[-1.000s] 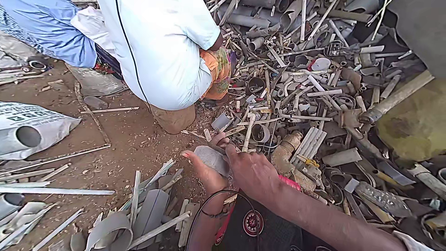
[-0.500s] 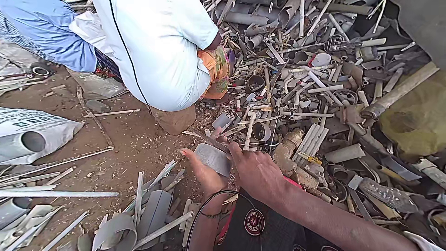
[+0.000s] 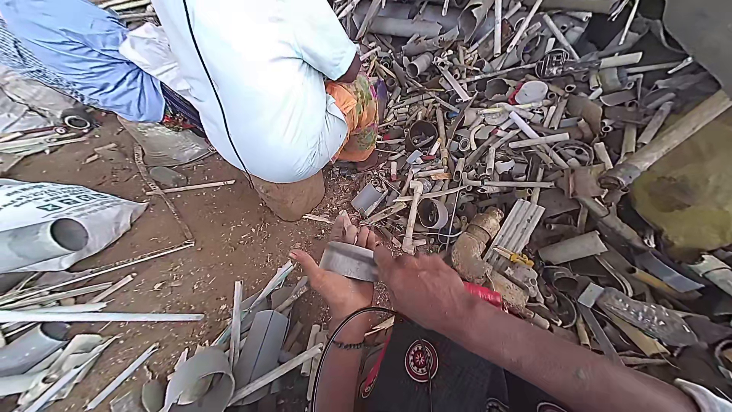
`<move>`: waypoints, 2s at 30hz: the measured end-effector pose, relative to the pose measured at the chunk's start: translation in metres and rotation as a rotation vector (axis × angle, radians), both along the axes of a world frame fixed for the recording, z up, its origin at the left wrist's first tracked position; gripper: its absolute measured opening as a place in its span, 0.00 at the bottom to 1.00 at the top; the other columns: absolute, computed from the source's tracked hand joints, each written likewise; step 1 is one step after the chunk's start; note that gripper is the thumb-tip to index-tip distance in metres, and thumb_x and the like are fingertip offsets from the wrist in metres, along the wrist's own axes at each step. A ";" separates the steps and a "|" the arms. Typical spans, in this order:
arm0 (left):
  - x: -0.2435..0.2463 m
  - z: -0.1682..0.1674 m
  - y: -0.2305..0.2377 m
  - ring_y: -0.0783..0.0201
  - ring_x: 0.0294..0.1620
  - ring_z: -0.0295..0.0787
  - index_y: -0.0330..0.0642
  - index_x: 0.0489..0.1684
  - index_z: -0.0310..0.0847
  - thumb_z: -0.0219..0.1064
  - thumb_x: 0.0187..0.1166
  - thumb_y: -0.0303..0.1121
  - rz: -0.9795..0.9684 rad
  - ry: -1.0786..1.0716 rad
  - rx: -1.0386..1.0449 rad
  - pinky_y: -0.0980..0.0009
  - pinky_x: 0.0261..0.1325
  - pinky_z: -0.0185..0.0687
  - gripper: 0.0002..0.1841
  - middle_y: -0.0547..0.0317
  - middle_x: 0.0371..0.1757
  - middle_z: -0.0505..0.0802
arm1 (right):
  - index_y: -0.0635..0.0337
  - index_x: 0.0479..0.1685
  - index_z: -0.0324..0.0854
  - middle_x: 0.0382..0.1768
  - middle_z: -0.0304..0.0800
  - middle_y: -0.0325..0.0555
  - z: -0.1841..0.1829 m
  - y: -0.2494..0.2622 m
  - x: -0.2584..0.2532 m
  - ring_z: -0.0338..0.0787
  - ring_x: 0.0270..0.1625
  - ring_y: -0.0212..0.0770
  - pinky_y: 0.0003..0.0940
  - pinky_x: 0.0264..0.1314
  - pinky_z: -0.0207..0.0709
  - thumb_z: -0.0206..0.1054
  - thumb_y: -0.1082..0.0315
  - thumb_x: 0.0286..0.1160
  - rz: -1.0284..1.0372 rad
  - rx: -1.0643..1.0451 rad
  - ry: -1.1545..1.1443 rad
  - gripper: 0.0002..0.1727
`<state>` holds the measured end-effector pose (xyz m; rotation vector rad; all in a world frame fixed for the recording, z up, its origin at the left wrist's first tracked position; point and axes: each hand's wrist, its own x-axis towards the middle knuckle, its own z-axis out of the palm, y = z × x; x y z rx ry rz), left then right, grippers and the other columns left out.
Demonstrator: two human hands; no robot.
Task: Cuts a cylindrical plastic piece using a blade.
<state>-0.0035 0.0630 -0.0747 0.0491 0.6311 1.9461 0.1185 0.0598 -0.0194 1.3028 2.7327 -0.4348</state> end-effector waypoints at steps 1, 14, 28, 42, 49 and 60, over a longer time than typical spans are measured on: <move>-0.002 -0.001 0.000 0.61 0.37 0.96 0.41 0.62 0.78 0.22 0.78 0.77 -0.004 -0.034 0.010 0.61 0.47 0.94 0.51 0.57 0.34 0.95 | 0.60 0.75 0.72 0.39 0.90 0.62 -0.002 0.004 0.003 0.93 0.45 0.66 0.57 0.43 0.83 0.45 0.56 0.96 -0.023 0.029 0.007 0.23; -0.031 -0.015 0.000 0.57 0.67 0.89 0.43 0.81 0.66 0.25 0.84 0.70 0.004 -0.231 0.166 0.58 0.68 0.86 0.45 0.53 0.66 0.90 | 0.60 0.47 0.81 0.17 0.79 0.45 -0.028 0.009 0.028 0.84 0.17 0.47 0.40 0.15 0.74 0.53 0.59 0.89 0.171 0.563 0.456 0.15; -0.030 -0.023 0.002 0.58 0.66 0.90 0.40 0.77 0.69 0.25 0.87 0.67 -0.049 -0.292 0.112 0.59 0.69 0.85 0.43 0.53 0.63 0.92 | 0.59 0.50 0.84 0.18 0.83 0.50 -0.047 -0.004 0.016 0.89 0.19 0.54 0.45 0.17 0.77 0.60 0.64 0.84 0.111 0.453 0.103 0.10; -0.026 -0.010 -0.002 0.55 0.61 0.93 0.41 0.78 0.66 0.21 0.87 0.65 -0.108 -0.194 0.001 0.57 0.63 0.89 0.43 0.50 0.62 0.92 | 0.60 0.61 0.84 0.26 0.88 0.59 -0.040 0.021 0.024 0.92 0.27 0.62 0.51 0.25 0.80 0.57 0.71 0.84 -0.002 0.472 0.062 0.14; -0.024 -0.001 -0.002 0.47 0.74 0.83 0.42 0.86 0.61 0.22 0.88 0.64 -0.159 0.139 0.132 0.50 0.66 0.85 0.42 0.45 0.79 0.81 | 0.56 0.71 0.77 0.33 0.90 0.50 -0.017 0.015 0.022 0.92 0.37 0.53 0.52 0.40 0.84 0.60 0.47 0.85 -0.074 0.011 0.426 0.27; -0.006 0.009 -0.009 0.55 0.58 0.92 0.40 0.72 0.75 0.26 0.86 0.69 -0.266 0.072 0.110 0.56 0.57 0.89 0.45 0.47 0.59 0.92 | 0.67 0.66 0.83 0.44 0.93 0.53 -0.008 0.040 0.037 0.92 0.44 0.41 0.40 0.53 0.82 0.66 0.57 0.83 0.111 -0.207 0.661 0.23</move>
